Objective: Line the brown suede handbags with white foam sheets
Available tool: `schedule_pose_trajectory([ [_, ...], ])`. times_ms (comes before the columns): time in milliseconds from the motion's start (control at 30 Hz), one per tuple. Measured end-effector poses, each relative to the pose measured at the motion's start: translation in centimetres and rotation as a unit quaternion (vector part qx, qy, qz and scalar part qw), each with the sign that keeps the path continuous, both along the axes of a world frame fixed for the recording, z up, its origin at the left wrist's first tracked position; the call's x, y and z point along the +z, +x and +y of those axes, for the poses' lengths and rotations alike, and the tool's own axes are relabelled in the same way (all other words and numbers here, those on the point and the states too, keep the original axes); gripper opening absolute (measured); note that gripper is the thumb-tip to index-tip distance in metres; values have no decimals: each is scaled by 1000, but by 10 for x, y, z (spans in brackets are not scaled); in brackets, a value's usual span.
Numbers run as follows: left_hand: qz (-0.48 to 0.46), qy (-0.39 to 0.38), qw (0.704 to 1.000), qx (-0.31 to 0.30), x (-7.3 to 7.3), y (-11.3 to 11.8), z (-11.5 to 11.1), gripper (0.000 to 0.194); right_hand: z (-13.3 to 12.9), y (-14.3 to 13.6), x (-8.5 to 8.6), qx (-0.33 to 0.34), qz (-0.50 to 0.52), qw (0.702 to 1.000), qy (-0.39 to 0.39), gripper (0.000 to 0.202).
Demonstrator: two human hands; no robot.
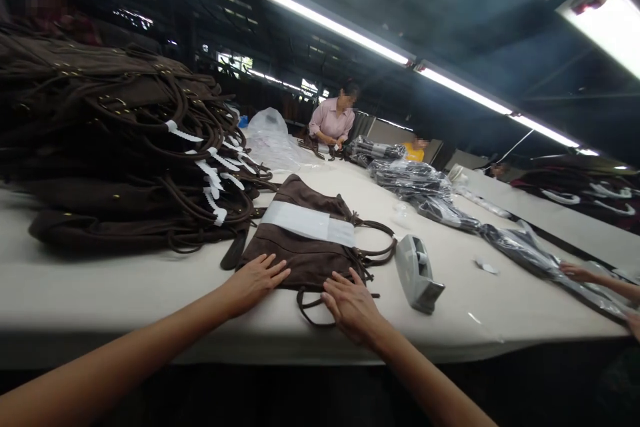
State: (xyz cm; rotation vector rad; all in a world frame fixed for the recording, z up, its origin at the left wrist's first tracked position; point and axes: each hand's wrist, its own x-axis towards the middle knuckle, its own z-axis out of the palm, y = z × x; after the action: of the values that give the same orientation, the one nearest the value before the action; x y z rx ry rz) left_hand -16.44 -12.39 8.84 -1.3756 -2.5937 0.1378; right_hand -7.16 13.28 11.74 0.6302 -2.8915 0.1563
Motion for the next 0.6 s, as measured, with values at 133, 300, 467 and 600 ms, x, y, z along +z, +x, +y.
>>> schedule_pose_trajectory([
  [133,-29,-1,1000,-4,-1,-1,1,53,-17,-23,-5,41,7,999,15,49],
  [300,-62,-6,998,-3,0,3,-6,55,-2,-15,-37,18,-3,1000,16,55],
  [467,-46,-4,999,13,5,2,2,54,14,7,-27,-11,13,999,-27,39],
  [600,-28,-25,999,18,8,-7,27,72,29,22,-18,-43,67,993,-88,38],
])
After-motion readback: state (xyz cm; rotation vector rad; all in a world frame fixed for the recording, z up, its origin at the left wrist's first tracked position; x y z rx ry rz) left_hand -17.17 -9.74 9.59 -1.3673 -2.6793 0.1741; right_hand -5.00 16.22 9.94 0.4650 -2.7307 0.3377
